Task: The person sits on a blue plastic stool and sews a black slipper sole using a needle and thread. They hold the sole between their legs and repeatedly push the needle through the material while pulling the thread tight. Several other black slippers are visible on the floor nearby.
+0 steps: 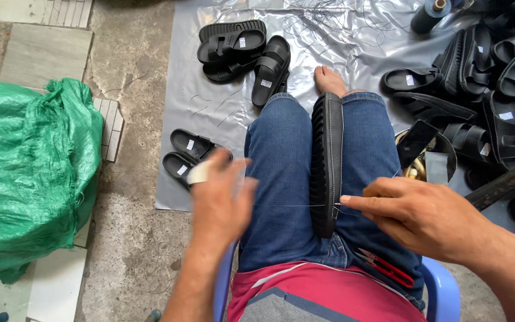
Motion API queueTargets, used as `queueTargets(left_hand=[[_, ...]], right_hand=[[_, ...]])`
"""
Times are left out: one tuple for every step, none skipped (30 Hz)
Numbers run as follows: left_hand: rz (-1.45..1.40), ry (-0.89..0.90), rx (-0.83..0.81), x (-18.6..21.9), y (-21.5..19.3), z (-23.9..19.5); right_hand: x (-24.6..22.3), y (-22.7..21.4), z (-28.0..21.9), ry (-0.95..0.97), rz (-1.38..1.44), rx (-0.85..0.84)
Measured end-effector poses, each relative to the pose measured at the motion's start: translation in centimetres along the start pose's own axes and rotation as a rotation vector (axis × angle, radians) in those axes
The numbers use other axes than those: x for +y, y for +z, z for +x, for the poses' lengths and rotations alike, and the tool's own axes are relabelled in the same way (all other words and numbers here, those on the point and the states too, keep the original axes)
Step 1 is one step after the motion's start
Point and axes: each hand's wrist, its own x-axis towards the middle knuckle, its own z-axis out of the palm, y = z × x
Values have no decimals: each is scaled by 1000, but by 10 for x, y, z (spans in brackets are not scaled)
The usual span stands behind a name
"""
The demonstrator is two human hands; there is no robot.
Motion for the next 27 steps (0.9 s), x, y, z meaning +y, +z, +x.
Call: queueTargets(left_hand=[[-3,-1,0,9,7,-3],[-216,110,-137,18,14,-6],[-428,222,-273,27,21,-9],[-429,220,-271,31,25,-10],[-445,246,-304,35,30,-12],[-461,272,-336,39,35,-13],[-464,273,-341,41,37,-13],[-525,194,-369,43,39,-13],[-584,113,-395,44,40,-13],[-586,114,-398,44,42,-14],[-606,102,-394,43,43,-15],[-626,90,-391,42,44,-15],[-626,89,-392,42,44,-15],[-638,87,-395,42,44,-15],[-651,83,-398,41,44,-16],[-652,81,-399,41,45,-16],[-654,83,-399,41,45,-16],[-655,84,-399,41,45,-16],[-656,85,-399,41,46,-16],[-668,63,-406,41,47,-16],[-680,41,-414,41,48,-16],[-681,40,-416,42,49,-15],[-665,2,-432,43,50,-14],[-649,-36,-448,44,51,-13],[-653,-44,-453,43,56,-14],[-634,-21,-418,43,61,-15],[-615,4,-379,41,66,-14]], right_hand=[[1,3,1,1,-2,-2],[3,5,2,-24,-12,14],[4,8,3,-51,-21,30],[4,8,3,-53,-23,28],[4,8,3,-29,-24,16],[4,9,3,-6,-25,5],[3,10,3,-1,-24,4],[2,11,2,7,-17,12],[2,11,2,13,-11,21],[2,12,1,16,-11,20],[2,13,1,5,-7,33],[2,15,1,-5,-2,46],[1,15,1,-5,-2,46],[1,15,2,9,-10,26],[1,15,2,23,-19,5],[0,15,2,22,-18,3],[-2,15,2,43,-12,9],[-3,15,2,65,-6,15],[-5,15,2,65,-6,15],[-7,16,2,57,-27,47],[-8,16,2,49,-46,78],[-16,15,0,51,-45,77],[-24,14,-2,108,-144,62],[-32,13,-3,165,-243,48],[-33,14,-5,166,-238,39],[-34,15,-6,120,-368,85],[-35,16,-6,72,-499,135]])
